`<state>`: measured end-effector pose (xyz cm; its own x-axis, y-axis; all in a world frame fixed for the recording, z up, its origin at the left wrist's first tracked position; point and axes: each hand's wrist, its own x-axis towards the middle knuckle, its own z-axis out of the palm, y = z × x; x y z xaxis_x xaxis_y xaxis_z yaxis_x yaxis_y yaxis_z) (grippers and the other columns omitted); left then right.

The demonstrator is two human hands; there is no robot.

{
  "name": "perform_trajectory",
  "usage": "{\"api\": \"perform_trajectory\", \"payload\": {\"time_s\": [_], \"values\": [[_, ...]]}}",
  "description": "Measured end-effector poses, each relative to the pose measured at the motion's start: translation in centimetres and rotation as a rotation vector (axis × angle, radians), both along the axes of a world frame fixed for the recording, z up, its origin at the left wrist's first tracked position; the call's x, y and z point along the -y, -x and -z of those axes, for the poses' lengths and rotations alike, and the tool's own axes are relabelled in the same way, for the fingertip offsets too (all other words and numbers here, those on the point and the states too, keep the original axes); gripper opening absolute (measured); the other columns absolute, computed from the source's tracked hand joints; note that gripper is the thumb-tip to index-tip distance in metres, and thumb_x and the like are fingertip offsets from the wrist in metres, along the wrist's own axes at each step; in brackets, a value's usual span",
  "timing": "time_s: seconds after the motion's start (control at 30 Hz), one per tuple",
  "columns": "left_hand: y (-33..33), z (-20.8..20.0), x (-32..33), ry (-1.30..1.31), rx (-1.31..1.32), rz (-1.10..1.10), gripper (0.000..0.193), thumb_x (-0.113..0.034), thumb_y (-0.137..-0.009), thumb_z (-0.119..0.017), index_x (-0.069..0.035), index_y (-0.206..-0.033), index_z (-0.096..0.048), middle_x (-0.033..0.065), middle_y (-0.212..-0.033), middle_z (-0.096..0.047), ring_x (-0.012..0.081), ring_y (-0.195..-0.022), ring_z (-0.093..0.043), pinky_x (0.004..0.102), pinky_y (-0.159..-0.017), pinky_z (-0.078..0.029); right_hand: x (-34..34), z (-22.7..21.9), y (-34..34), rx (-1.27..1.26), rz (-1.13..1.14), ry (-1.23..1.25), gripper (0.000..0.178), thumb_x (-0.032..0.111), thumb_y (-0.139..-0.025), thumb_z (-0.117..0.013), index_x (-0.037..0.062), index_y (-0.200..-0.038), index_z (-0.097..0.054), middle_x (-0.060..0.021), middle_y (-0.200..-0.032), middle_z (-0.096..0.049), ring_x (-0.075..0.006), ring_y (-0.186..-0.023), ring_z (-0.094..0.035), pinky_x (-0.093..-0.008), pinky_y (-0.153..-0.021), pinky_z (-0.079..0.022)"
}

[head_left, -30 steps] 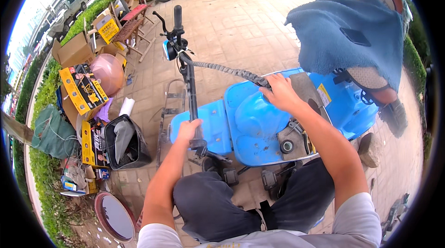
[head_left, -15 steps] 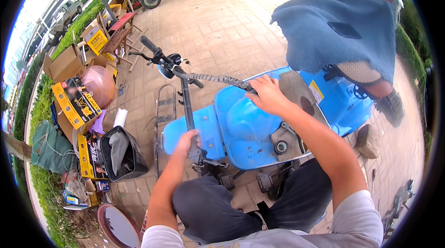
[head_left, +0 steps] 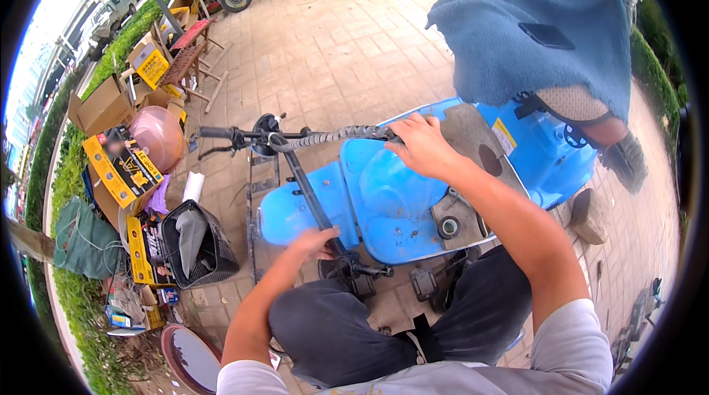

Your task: The person removes a front basket from a blue scooter using pliers and a screwdriver, then uses a power drill to remove screws from the basket. The person then removes the handlebar assembly and places it on the floor.

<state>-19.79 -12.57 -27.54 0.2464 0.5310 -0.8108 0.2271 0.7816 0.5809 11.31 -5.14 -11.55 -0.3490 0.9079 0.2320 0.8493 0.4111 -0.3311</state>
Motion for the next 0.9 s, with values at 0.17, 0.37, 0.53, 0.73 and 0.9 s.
{"api": "perform_trajectory", "payload": {"time_s": [0.17, 0.37, 0.53, 0.73, 0.9], "values": [[-0.8, -1.4, 0.9, 0.142, -0.14, 0.369, 0.055, -0.04, -0.088, -0.067, 0.012, -0.104, -0.064, 0.0236, -0.096, -0.068, 0.0318, -0.083, -0.07, 0.0388, -0.071, -0.059, 0.5, -1.2, 0.2, -0.059, -0.05, 0.071, 0.044, 0.03, -0.088, -0.067, 0.0053, -0.123, -0.057, -0.0152, -0.108, -0.063, -0.0316, -0.108, -0.053, -0.0447, -0.096, -0.033], [-3.3, -15.5, -5.9, -1.01, -0.233, 0.425, 0.032, -0.03, -0.083, -0.071, 0.0, -0.094, -0.068, 0.0122, -0.087, -0.069, 0.017, -0.074, -0.067, 0.0323, -0.068, -0.054, 2.1, -3.2, -3.8, -0.284, 0.107, 0.12, 0.055, 0.023, -0.084, -0.072, 0.0051, -0.133, -0.052, -0.0199, -0.123, -0.058, -0.0344, -0.119, -0.051, -0.0421, -0.103, -0.037], [-10.1, -20.7, -11.1, -1.658, -0.522, 0.274, 0.05, -0.026, -0.079, -0.073, 0.0, -0.119, -0.057, 0.0187, -0.115, -0.061, 0.0315, -0.107, -0.06, 0.0414, -0.094, -0.047, 0.9, -0.1, -5.2, -0.315, 0.075, 0.023, 0.048, 0.023, -0.083, -0.072, 0.0034, -0.124, -0.057, -0.0171, -0.119, -0.06, -0.036, -0.118, -0.05, -0.0447, -0.1, -0.04], [-11.8, -19.4, -12.6, -1.258, -0.471, 0.39, 0.064, -0.031, -0.072, -0.079, 0.0, -0.124, -0.057, 0.0165, -0.108, -0.066, 0.0281, -0.098, -0.064, 0.0385, -0.086, -0.049, 0.8, 0.3, -6.7, -0.496, 0.184, 0.214, 0.037, 0.012, -0.084, -0.066, 0.0013, -0.119, -0.059, -0.0187, -0.122, -0.059, -0.0363, -0.116, -0.054, -0.0423, -0.097, -0.045], [-11.7, -17.2, -13.2, -1.099, -0.577, 0.703, 0.047, -0.031, -0.077, -0.076, -0.005, -0.115, -0.063, 0.012, -0.085, -0.069, 0.022, -0.08, -0.066, 0.0355, -0.075, -0.05, -0.8, 3.8, -7.6, -0.667, 0.112, 0.392, 0.052, 0.013, -0.081, -0.067, -0.0002, -0.128, -0.052, -0.0218, -0.132, -0.054, -0.0349, -0.124, -0.051, -0.0402, -0.102, -0.043]]}}
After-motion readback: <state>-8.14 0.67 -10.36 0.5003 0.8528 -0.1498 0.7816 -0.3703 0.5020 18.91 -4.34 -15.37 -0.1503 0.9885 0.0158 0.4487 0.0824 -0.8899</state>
